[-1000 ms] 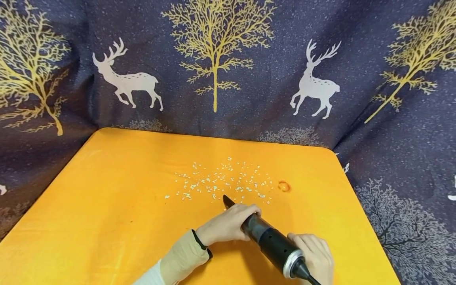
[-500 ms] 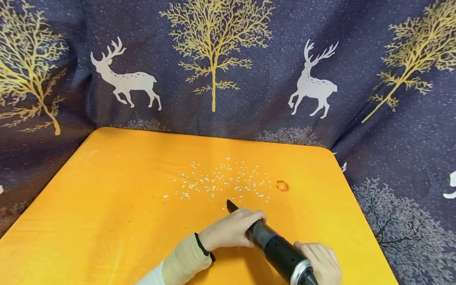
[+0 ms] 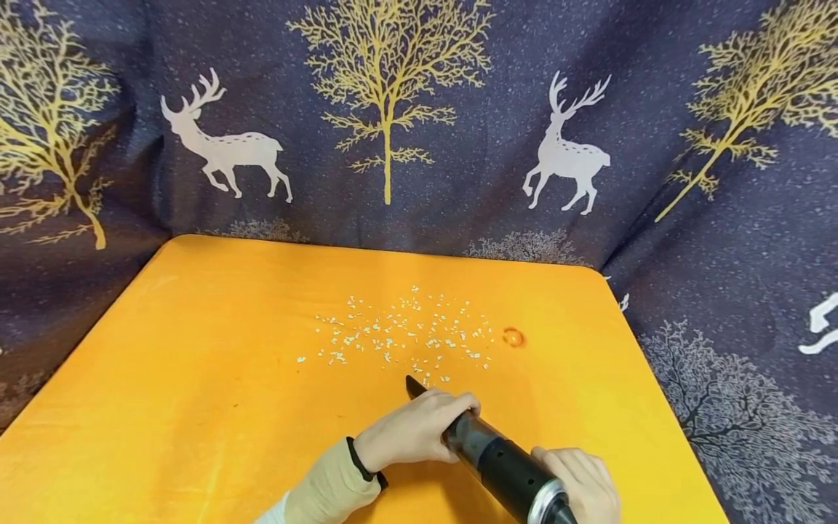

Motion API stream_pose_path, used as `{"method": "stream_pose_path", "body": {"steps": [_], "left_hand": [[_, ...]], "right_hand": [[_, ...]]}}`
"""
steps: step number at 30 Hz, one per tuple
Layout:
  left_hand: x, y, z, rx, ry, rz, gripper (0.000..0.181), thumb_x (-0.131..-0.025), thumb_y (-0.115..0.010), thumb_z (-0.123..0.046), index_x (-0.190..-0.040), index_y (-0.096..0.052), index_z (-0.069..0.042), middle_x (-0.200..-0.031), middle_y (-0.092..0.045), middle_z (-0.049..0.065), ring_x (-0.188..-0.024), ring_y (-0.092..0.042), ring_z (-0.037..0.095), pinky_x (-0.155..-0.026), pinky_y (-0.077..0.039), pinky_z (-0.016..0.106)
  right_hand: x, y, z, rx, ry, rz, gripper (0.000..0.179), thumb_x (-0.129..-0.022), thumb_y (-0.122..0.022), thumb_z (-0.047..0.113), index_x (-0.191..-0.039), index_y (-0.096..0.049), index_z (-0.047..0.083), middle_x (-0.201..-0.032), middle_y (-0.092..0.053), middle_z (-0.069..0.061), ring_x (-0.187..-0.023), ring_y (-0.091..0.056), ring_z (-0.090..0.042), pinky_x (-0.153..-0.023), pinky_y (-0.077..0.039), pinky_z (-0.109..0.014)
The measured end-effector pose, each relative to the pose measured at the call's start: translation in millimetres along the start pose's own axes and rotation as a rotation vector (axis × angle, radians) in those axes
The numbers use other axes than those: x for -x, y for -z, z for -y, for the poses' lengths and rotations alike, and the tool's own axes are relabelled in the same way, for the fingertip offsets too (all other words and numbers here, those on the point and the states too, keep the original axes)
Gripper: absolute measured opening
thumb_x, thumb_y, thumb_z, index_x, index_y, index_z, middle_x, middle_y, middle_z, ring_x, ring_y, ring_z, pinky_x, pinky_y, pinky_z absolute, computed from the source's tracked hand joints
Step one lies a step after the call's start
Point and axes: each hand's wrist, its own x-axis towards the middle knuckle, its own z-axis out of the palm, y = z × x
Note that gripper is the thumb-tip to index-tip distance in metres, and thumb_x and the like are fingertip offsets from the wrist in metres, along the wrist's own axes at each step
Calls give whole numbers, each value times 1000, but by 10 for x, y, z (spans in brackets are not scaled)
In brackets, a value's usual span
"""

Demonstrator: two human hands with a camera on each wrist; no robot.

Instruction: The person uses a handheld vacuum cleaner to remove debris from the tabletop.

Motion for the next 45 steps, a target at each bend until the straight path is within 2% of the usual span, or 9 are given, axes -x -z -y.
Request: {"method": "stream_pose_path", "body": {"steps": [4, 7, 11, 20, 26, 29, 38, 45], "left_hand": [[-39, -45, -36, 36, -12, 21, 53, -72, -83, -17, -114, -49, -17, -92, -65, -8, -75, -51, -1, -77, -40, 13], [-59, -76, -79, 46, -27, 36, 52, -73, -83, -17, -113, -49, -17, -92, -65, -8, -75, -51, -1, -76, -39, 11], [-90, -110, -120, 42, -52, 43, 52, -74, -83, -18, -114, -50, -16, -95, -68, -7, -77, -55, -2, -76, -40, 9], [-190, -187, -72, 39, -52, 32, 54, -73, -83, -19, -115, -50, -17, -97, -66, -7, -80, -54, 0, -85, -44, 14], [-286, -231, -63, 37, -69, 28, 54, -71, -84, -18, -114, -50, -17, -93, -66, -8, -77, -52, 0, -82, -42, 13], [-332, -240, -68, 16, -73, 29, 55, -71, -84, -19, -114, -50, -18, -92, -66, -9, -77, -52, 0, -86, -42, 14], [-444, -246, -72, 11, -74, 54, 55, -71, -83, -17, -114, -49, -19, -94, -66, -10, -81, -53, 3, -89, -42, 15], [-494, -267, -65, -7, -58, 80, 56, -73, -83, -20, -116, -48, -21, -98, -67, -10, -88, -56, 3, -96, -42, 18]], "right_hand": [[43, 128, 11, 52, -33, 90, 28, -75, -69, 29, -94, -68, 8, -81, -66, -5, -83, -53, -4, -86, -34, -11], [73, 235, 2, 107, -13, 182, 35, -73, -71, 35, -96, -66, 9, -83, -65, -1, -82, -55, -9, -80, -38, -19], [103, 321, 2, 150, 16, 242, 37, -75, -71, 39, -97, -64, 10, -84, -64, 2, -79, -57, -14, -74, -39, -24], [145, 332, -14, 172, -56, 202, 48, -73, -71, 49, -100, -66, 10, -85, -66, -4, -80, -56, -15, -69, -40, -30], [139, 347, -64, 170, -21, 162, 33, -76, -67, 34, -96, -67, 8, -83, -65, -3, -79, -56, -14, -67, -42, -32], [146, 372, -74, 177, -39, 162, 32, -72, -67, 28, -97, -67, 8, -84, -65, -3, -81, -54, -11, -68, -41, -32], [168, 438, -109, 210, -76, 194, 35, -70, -70, 26, -100, -65, 9, -87, -65, -2, -85, -53, -10, -74, -37, -28], [189, 482, -153, 239, -104, 262, 55, -57, -79, 30, -106, -63, 11, -91, -64, 1, -90, -49, -2, -75, -35, -25]]}}
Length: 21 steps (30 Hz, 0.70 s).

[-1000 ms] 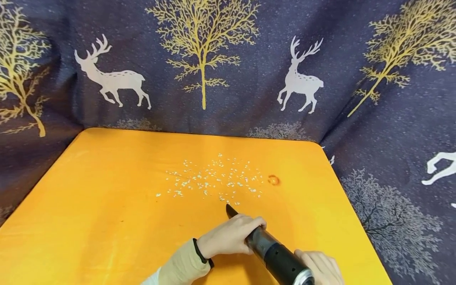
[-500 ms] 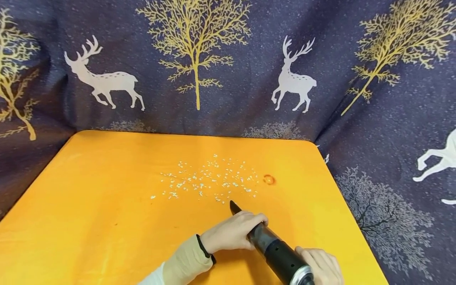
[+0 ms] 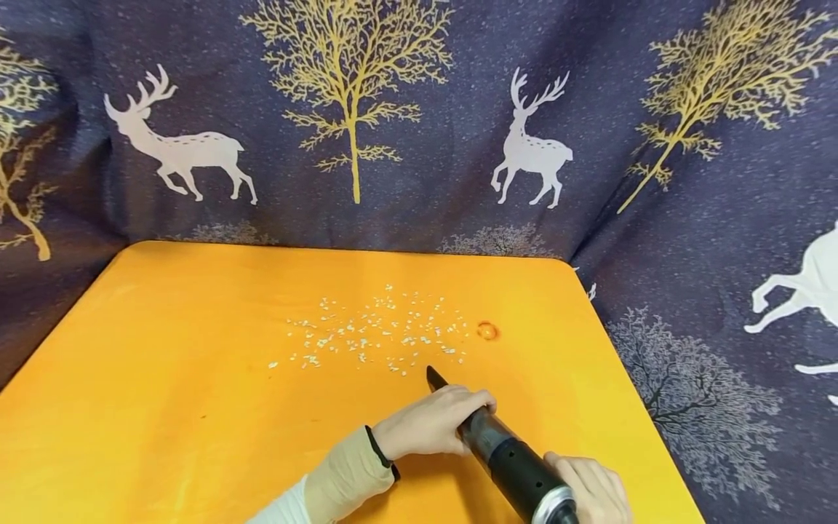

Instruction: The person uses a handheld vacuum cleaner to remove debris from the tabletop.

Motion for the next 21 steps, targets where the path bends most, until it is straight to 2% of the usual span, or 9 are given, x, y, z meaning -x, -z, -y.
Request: {"method": "stream_pose_path", "body": {"steps": [5, 11, 17, 21], "left_hand": [[-24, 7, 21, 7, -22, -19, 54, -75, -82, -21, -117, -48, -20, -100, -67, -10, -88, -57, 3, -95, -43, 18], [55, 77, 101, 61, -1, -30, 51, -76, -81, -20, -116, -50, -18, -98, -64, -6, -81, -54, 2, -82, -42, 14], [161, 153, 160, 60, 56, -28, 52, -76, -81, -21, -117, -50, -18, -102, -65, -3, -83, -55, 3, -77, -41, 12], [228, 198, 171, 46, 78, -31, 54, -75, -82, -20, -118, -50, -19, -103, -66, -3, -82, -55, 3, -75, -41, 12]], "right_hand": [[-23, -7, -1, 6, 7, -28, 55, -55, -77, 29, -104, -64, 10, -89, -65, -1, -85, -53, -8, -73, -37, -26], [-138, -153, 112, -1, -16, -126, 36, -64, -66, 18, -98, -67, 7, -83, -67, -5, -77, -56, -18, -68, -39, -29], [-267, -255, 243, -64, -64, -155, 29, -68, -61, 15, -95, -66, 8, -83, -66, -3, -81, -53, -13, -75, -36, -31], [-328, -275, 309, -95, -61, -166, 26, -69, -61, 14, -93, -67, 9, -81, -65, -2, -81, -52, -10, -76, -36, -30]]}}
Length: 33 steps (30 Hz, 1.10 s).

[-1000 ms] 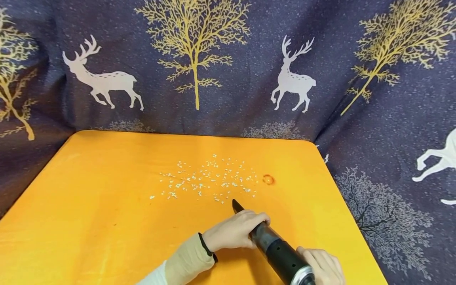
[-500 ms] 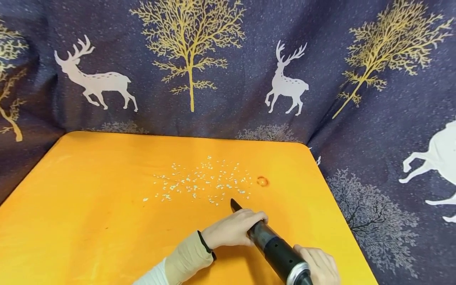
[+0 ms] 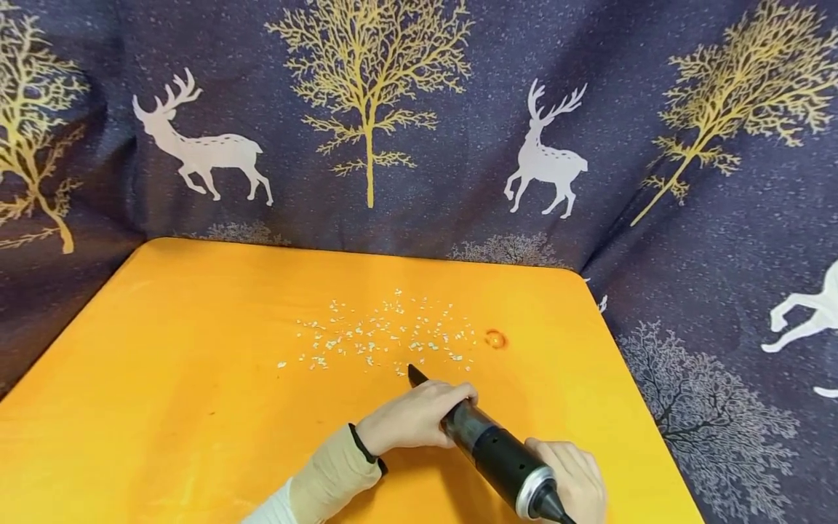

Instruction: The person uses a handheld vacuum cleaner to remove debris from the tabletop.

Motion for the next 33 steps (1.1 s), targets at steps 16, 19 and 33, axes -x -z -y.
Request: {"method": "stream_pose_path", "body": {"steps": [16, 19, 33], "left_hand": [[133, 147, 107, 29, 13, -53, 53, -74, -81, -17, -118, -51, -17, -100, -66, -2, -81, -54, 5, -74, -40, 13], [128, 141, 149, 46, 18, -56, 53, -75, -81, -17, -118, -51, -17, -101, -66, -2, -81, -54, 5, -73, -41, 13], [-41, 60, 174, 70, 27, -26, 54, -75, -83, -20, -119, -51, -19, -106, -65, -3, -90, -56, 5, -81, -43, 16]], "right_hand": [[-165, -201, 42, 25, 72, -97, 20, -79, -52, 15, -89, -68, 10, -77, -66, -1, -74, -56, -15, -75, -36, -27], [-188, -257, 19, 46, 91, -123, 23, -84, -47, 20, -88, -68, 10, -75, -66, -1, -73, -57, -18, -73, -36, -28], [-169, -157, -29, 69, 56, -54, 23, -80, -50, 19, -90, -67, 8, -78, -65, -4, -77, -53, -18, -74, -35, -31]]}}
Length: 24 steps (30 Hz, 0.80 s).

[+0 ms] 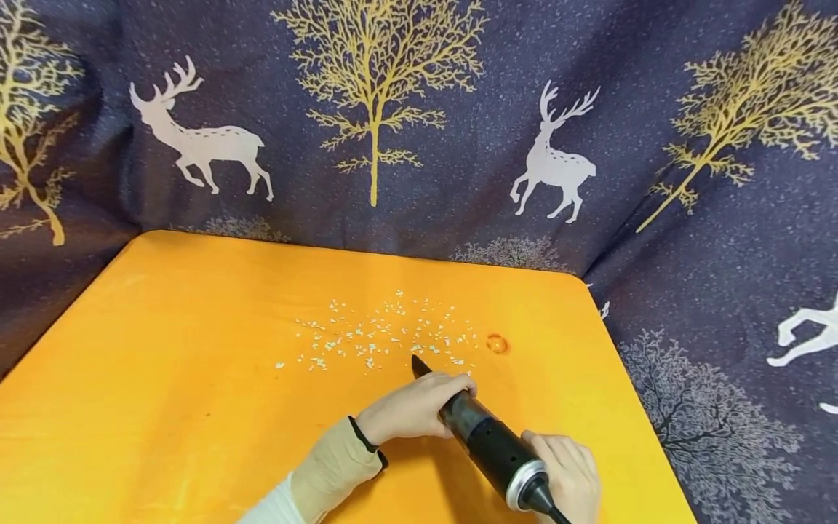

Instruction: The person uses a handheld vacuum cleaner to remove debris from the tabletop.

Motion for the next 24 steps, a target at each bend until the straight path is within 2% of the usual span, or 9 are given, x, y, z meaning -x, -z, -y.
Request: {"method": "stream_pose_path", "body": {"steps": [3, 8, 17, 24], "left_hand": [[-46, -23, -28, -3, 4, 11, 54, -74, -83, -19, -118, -51, -20, -105, -63, -4, -90, -54, 6, -81, -41, 16], [-117, -53, -62, -16, 3, 9, 54, -74, -83, -17, -117, -51, -20, -101, -63, -7, -90, -52, 7, -81, -40, 15], [-248, -122, -130, -36, -21, 20, 53, -75, -83, -18, -117, -51, -20, -105, -64, -6, -93, -52, 8, -86, -40, 16], [-365, -204, -175, -29, -23, 58, 53, -76, -82, -18, -118, -49, -21, -109, -66, -8, -95, -52, 8, -86, -40, 16]], "right_hand": [[42, 27, -30, -10, -4, -11, 24, -72, -55, 14, -91, -67, 7, -80, -65, -5, -78, -53, -18, -74, -35, -31], [81, 59, -86, -12, -8, -26, 28, -70, -56, 16, -93, -68, 5, -82, -66, -8, -81, -52, -18, -73, -36, -34], [138, 148, -134, 22, -77, -8, 26, -73, -53, 10, -93, -67, 2, -83, -66, -11, -82, -53, -22, -74, -35, -35], [185, 209, -190, 58, -84, -31, 24, -75, -53, 12, -92, -67, 2, -81, -66, -10, -77, -53, -24, -73, -34, -34]]}}
